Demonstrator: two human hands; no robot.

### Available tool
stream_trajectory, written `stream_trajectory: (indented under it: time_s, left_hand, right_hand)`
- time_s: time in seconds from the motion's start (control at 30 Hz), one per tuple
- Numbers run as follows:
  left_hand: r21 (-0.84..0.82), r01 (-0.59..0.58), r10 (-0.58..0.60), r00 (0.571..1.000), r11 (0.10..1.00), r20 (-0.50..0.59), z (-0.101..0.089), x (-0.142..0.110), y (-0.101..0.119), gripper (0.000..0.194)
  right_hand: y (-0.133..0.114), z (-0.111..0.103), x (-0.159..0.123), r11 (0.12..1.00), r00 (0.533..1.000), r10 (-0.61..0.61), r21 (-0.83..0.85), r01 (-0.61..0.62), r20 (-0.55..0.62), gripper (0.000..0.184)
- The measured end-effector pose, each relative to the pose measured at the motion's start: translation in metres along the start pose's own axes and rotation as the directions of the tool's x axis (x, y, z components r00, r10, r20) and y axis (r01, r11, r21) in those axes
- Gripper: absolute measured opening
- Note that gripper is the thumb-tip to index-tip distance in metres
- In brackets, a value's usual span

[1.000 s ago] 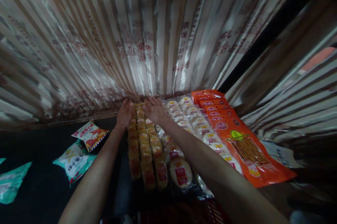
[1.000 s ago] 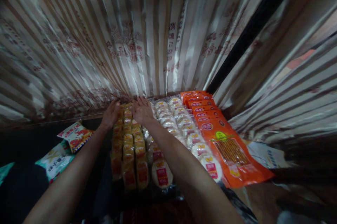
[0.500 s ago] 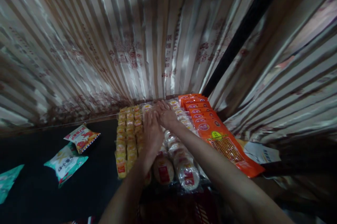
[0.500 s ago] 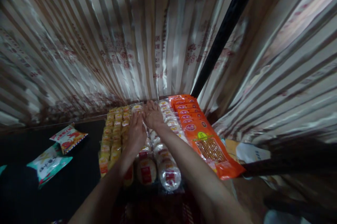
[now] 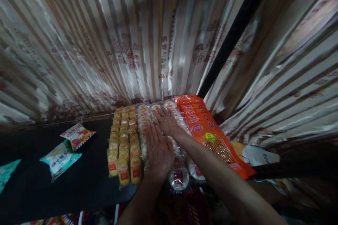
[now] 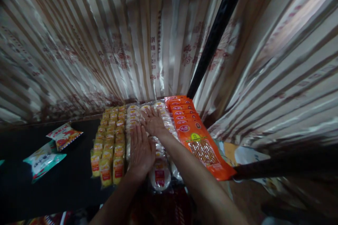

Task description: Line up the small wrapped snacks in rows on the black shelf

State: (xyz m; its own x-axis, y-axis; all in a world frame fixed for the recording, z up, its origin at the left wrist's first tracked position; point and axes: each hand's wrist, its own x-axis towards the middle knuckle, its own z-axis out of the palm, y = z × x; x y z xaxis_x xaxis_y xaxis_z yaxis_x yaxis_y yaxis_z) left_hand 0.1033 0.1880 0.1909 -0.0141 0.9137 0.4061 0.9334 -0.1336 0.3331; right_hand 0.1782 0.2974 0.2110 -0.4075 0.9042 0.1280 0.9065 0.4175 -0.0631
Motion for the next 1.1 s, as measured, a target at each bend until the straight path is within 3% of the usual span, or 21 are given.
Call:
stream_trajectory:
  time_s: [0.27,0.77,0.97,1.1]
  left_hand:
    - [-0.010,-0.081,0.080,0.991,0.997,-0.106,0.016,-0.035,0.019,0.068]
    - [0.026,-0.113,0.116,0.980,0.993,-0.164,0.032,-0.036,0.021,0.069]
    - [-0.014,-0.080,0.076,0.982,0.997,-0.175,0.017,-0.033,0.017,0.064]
    - [0.003,-0.083,0.082,0.982,0.997,-0.168,0.000,-0.041,0.008,0.065]
  right_hand:
    - [0.005,0.007,0.002,0.999,1.000,0.005,0.050,-0.004,-0.009,0.048]
    - [0.007,0.010,0.001,0.998,1.000,0.016,0.064,-0.016,0.000,0.049]
    - [0.004,0.001,0.002,0.999,1.000,-0.013,0.030,0.014,-0.024,0.049]
    - [-0.012,-0.003,0.009,0.989,0.986,-0.134,0.051,0.139,-0.096,0.048]
